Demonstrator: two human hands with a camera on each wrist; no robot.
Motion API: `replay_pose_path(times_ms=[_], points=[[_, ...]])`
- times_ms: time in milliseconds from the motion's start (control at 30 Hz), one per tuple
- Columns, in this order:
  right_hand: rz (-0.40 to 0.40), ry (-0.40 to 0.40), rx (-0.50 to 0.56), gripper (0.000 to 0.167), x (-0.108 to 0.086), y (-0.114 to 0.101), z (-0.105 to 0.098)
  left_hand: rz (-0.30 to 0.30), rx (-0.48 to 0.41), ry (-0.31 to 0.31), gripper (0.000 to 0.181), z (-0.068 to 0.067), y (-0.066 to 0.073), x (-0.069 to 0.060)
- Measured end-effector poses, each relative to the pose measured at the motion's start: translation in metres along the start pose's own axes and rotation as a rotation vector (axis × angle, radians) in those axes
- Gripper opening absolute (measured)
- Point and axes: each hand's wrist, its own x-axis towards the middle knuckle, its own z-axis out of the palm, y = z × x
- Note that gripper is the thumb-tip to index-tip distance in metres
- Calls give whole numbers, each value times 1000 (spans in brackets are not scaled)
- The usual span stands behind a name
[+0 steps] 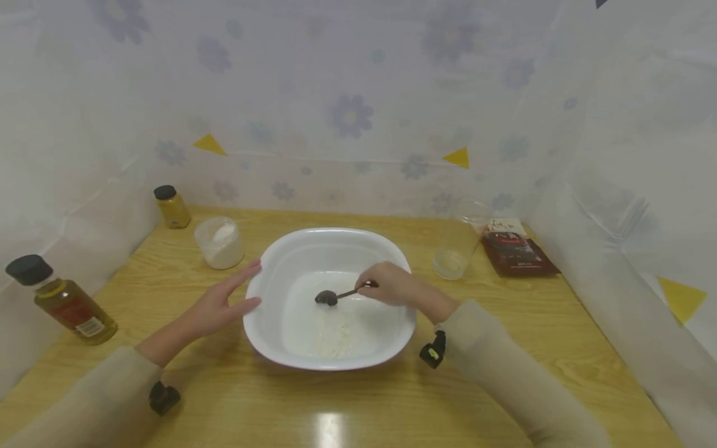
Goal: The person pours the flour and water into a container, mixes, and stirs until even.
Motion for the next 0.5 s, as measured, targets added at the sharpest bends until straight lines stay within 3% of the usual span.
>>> replay_pose_path(times_ms=[300,400,500], points=[[-144,-194,142,14,-13,-13,-5,-2,5,0,68,0,1,-1],[-164,-182,137,14,-15,-7,-8,1,10,1,68,0,0,-1],[-140,-108,87,14,-14,3,-12,3,12,2,68,0,0,0]])
